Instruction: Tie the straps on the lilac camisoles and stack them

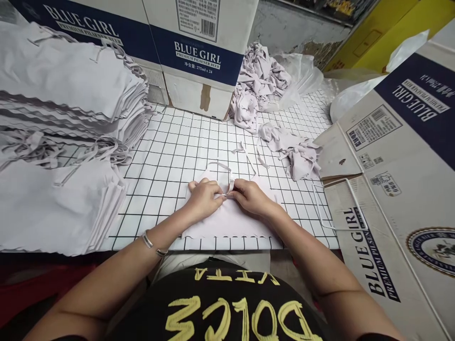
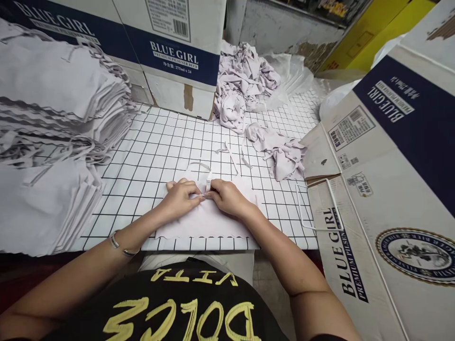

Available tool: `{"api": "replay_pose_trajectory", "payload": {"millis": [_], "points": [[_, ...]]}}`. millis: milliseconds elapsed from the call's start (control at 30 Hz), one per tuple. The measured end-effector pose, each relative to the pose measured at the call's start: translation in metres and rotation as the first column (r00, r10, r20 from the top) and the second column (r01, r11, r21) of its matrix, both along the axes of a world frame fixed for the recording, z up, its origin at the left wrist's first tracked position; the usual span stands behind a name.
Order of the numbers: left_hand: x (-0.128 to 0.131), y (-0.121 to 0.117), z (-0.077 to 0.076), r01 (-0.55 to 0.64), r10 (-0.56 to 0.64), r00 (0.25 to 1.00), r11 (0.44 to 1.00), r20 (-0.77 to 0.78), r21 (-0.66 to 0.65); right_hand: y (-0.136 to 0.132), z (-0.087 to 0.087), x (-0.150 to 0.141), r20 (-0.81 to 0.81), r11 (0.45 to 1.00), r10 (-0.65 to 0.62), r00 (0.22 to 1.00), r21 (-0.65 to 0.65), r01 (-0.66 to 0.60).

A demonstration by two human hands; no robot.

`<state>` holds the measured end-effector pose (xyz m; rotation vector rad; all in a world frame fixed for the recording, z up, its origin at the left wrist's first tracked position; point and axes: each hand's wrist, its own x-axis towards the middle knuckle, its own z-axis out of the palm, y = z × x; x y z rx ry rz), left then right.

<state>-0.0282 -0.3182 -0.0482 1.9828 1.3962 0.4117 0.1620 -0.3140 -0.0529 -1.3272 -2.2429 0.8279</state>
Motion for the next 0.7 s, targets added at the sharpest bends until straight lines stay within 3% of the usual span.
{"api": "replay_pose_trajectory", "payload": {"millis": [333,700], "points": [[-0.0005,0.0032,-0.0007,0.007,-0.006,1.0,0.999,0.017,-0.043,-0.0022,0.0,-0.0045,0.016,0.998,-0.064,0.998,-0.006,0.064],[-0.0015,0.0051,-0.0025,0.015,-0.013,1.0,0.998,0.021,-0.059,-0.0019,-0.0029,-0.0059,0.059,0.999,-0.016,0.998,0.036,0.014]]}}
